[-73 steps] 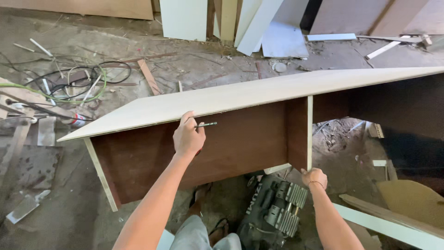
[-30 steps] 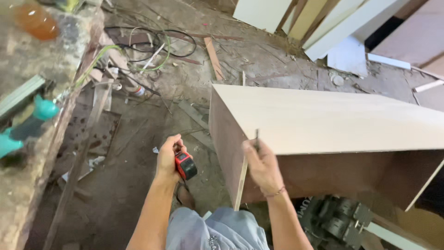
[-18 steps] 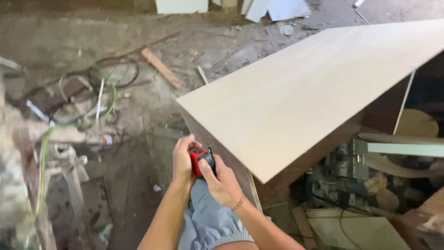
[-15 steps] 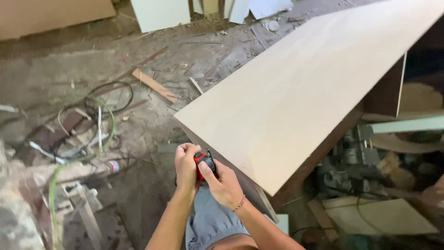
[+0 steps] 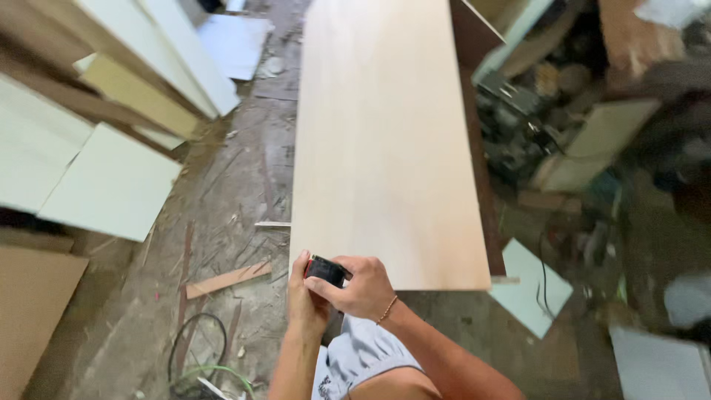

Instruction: The person measures and marks dimensions on large plywood sheets and wooden furniture components using a tape measure and a pencil.

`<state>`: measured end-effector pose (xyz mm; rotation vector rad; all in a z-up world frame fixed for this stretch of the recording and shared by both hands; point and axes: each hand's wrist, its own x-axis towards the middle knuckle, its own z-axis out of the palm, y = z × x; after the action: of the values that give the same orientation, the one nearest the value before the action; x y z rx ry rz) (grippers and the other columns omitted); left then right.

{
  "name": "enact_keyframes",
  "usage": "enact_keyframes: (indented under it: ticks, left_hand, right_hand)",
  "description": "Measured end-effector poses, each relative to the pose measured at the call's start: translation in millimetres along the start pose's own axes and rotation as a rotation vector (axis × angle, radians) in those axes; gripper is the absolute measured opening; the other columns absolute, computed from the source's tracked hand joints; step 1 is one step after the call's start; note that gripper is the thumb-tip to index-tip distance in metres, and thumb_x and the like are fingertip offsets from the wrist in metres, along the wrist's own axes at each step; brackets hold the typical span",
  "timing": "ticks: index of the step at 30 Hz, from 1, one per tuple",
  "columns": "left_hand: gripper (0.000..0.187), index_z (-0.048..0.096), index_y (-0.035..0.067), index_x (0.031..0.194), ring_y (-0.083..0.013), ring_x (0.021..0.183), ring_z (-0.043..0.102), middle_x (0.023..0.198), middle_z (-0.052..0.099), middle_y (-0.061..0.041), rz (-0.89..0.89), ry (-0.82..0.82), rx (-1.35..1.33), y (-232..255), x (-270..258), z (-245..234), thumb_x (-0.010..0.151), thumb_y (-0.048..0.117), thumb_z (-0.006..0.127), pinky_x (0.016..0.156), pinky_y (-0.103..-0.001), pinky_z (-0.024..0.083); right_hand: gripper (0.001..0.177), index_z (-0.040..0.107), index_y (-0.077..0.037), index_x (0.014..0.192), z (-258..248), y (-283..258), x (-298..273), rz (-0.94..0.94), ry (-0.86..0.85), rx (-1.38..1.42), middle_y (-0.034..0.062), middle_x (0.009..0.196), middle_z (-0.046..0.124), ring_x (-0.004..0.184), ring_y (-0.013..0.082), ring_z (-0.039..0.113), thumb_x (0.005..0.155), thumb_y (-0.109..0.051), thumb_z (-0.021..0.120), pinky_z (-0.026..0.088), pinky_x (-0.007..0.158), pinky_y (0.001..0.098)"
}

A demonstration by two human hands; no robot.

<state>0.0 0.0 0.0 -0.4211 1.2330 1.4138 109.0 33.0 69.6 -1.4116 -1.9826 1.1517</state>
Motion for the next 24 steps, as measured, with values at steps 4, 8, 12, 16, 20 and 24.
enact_keyframes:
  ticks: [4,8,12,16,20,24]
  left_hand:
    - [0.010,0.051,0.009,0.073,-0.0237,0.059,0.053,0.065,0.052,-0.009,-0.310,-0.236,0.022,6,16,-12,0.078,0.016,0.056,0.061,-0.033,0.046]
    - [0.057,0.032,0.010,0.124,-0.0288,0.056,0.052,0.101,0.052,-0.020,-0.283,-0.528,0.452,17,9,-14,0.069,-0.002,0.046,0.059,-0.044,0.043]
    - [0.082,0.021,0.005,0.139,-0.0288,0.093,0.051,0.116,0.048,-0.020,-0.089,-1.015,0.999,13,8,-38,0.067,0.010,0.060,0.083,-0.039,0.045]
    - [0.087,0.019,0.006,0.141,-0.0326,0.103,0.049,0.112,0.041,-0.015,-0.119,-1.281,1.213,15,4,-30,0.064,0.008,0.059,0.087,-0.041,0.047]
    - [0.077,0.030,0.010,0.135,-0.0337,0.108,0.055,0.108,0.047,-0.013,-0.060,-1.443,1.436,-11,5,-30,0.066,0.011,0.064,0.096,-0.043,0.044]
    - [0.054,0.048,0.016,0.123,-0.0303,0.099,0.061,0.102,0.063,-0.012,0.081,-1.440,1.494,-53,25,-41,0.076,0.030,0.071,0.086,-0.042,0.046]
  right_hand:
    - [0.050,0.052,-0.014,0.055,17,14,-26,0.202,0.179,0.111,-0.0051,0.050,0.042,0.051,0.0092,0.035,0.076,-0.049,0.080,0.030,0.050,0.0295]
    - [0.044,0.070,-0.013,0.068,54,33,-51,0.399,0.472,0.451,-0.0032,0.056,0.062,0.071,0.0116,0.069,0.098,-0.042,0.054,0.053,0.057,0.0244]
    - [0.029,0.073,-0.013,0.079,87,32,-89,0.507,0.615,0.402,0.0104,0.081,0.072,0.076,0.0195,0.068,0.099,-0.030,0.061,0.055,0.075,0.0346]
    - [0.014,0.078,-0.007,0.090,101,46,-118,0.495,0.681,0.535,0.0110,0.085,0.073,0.084,0.0123,0.059,0.092,-0.014,0.066,0.053,0.079,0.0347]
    - [0.016,0.075,-0.006,0.097,71,52,-138,0.605,0.504,0.566,0.0036,0.082,0.070,0.078,0.0130,0.059,0.087,-0.017,0.071,0.051,0.070,0.0280]
    - [0.020,0.073,-0.004,0.089,33,76,-156,0.601,0.466,0.538,0.0064,0.074,0.070,0.072,0.0162,0.060,0.084,-0.022,0.078,0.049,0.065,0.0300]
